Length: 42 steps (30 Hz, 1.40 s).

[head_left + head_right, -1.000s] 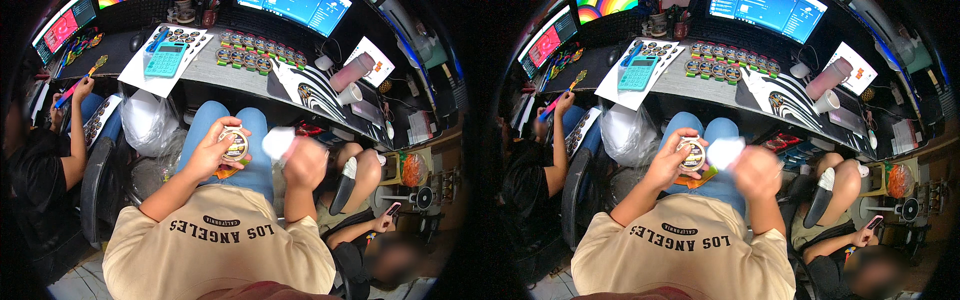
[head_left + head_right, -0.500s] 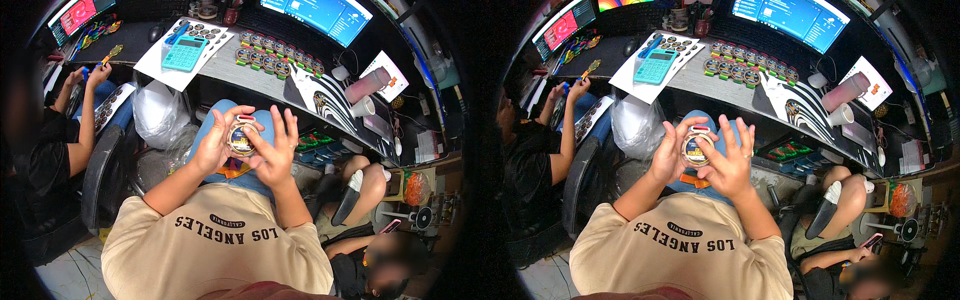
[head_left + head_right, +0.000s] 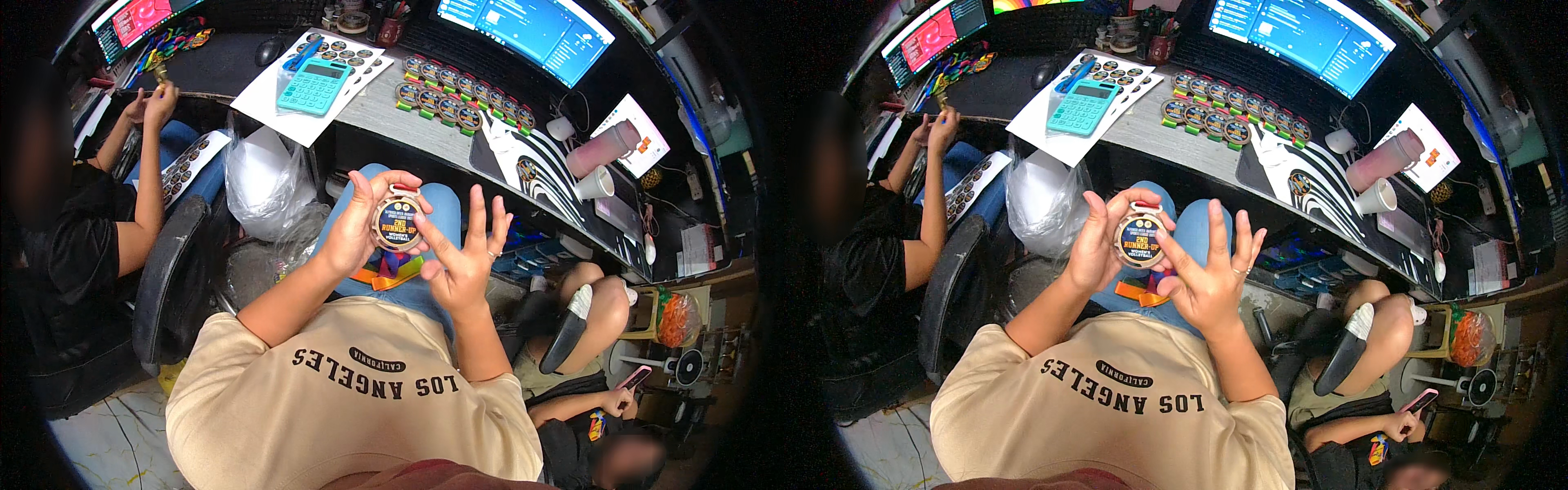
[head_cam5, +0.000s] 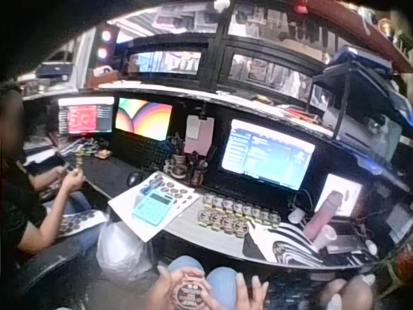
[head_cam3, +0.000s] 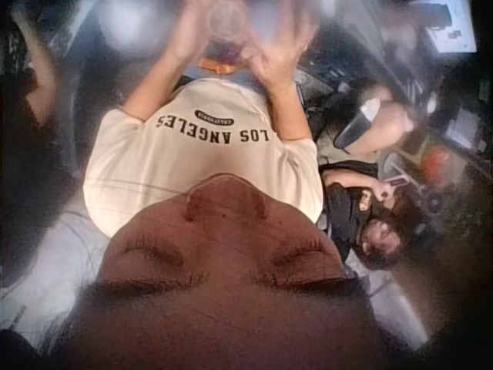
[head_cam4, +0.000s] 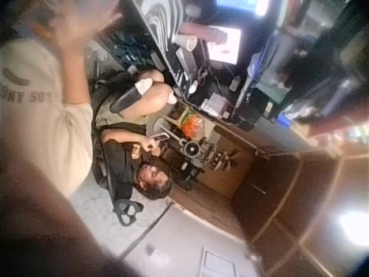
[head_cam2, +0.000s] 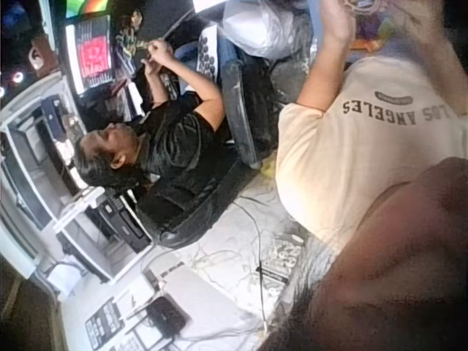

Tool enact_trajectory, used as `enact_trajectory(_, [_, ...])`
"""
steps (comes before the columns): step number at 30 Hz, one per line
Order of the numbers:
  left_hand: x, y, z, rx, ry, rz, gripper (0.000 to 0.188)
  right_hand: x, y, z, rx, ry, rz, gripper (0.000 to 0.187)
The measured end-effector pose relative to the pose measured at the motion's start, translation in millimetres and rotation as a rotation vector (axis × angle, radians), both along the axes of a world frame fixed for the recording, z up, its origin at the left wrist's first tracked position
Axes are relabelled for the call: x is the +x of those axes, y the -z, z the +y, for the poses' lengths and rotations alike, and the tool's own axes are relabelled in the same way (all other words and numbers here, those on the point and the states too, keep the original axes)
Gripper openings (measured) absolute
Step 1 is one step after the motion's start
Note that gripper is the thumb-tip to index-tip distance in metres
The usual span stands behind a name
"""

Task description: The person wraps a rainbow-colored tape around a small circular core and places the finished roll on the desk. The process is repeated with multiple cores and tape pieces.

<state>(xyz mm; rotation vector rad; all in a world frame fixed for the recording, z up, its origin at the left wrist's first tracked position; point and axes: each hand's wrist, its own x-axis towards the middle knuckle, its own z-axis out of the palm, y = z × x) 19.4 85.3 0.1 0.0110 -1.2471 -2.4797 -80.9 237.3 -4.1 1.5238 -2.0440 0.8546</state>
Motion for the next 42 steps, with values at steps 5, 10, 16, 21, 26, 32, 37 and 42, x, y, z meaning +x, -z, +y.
enact_trajectory(5, [-3,1,10,-0.044,-0.034,-0.024,0.082,11,0,-13,0.012,-0.045,-0.028,0.053])
enact_trajectory(10, [0,-1,11,-0.054,-0.042,-0.043,0.084,9,-4,-16,0.014,-0.025,-0.022,0.057])
enact_trajectory(16, [-2,-1,11,-0.068,-0.067,-0.008,0.079,13,-7,-19,-0.005,-0.113,0.079,0.048])
enact_trajectory(21, [-1,2,11,-0.056,-0.046,0.032,0.077,4,-5,-16,-0.018,0.005,-0.022,0.049])
enact_trajectory(26, [-3,2,4,-0.035,-0.105,0.010,0.081,10,7,-9,0.009,0.054,-0.026,0.059])
enact_trajectory(32, [-3,2,5,0.008,-0.123,0.004,0.080,28,7,-9,0.047,-0.032,0.003,0.061])
enact_trajectory(37, [-2,2,12,-0.057,-0.098,-0.024,0.081,12,4,-13,0.081,0.097,0.022,0.050])
enact_trajectory(42, [3,-2,1,-0.155,-0.133,-0.081,0.049,-10,23,3,-0.344,-0.117,-0.604,0.059])
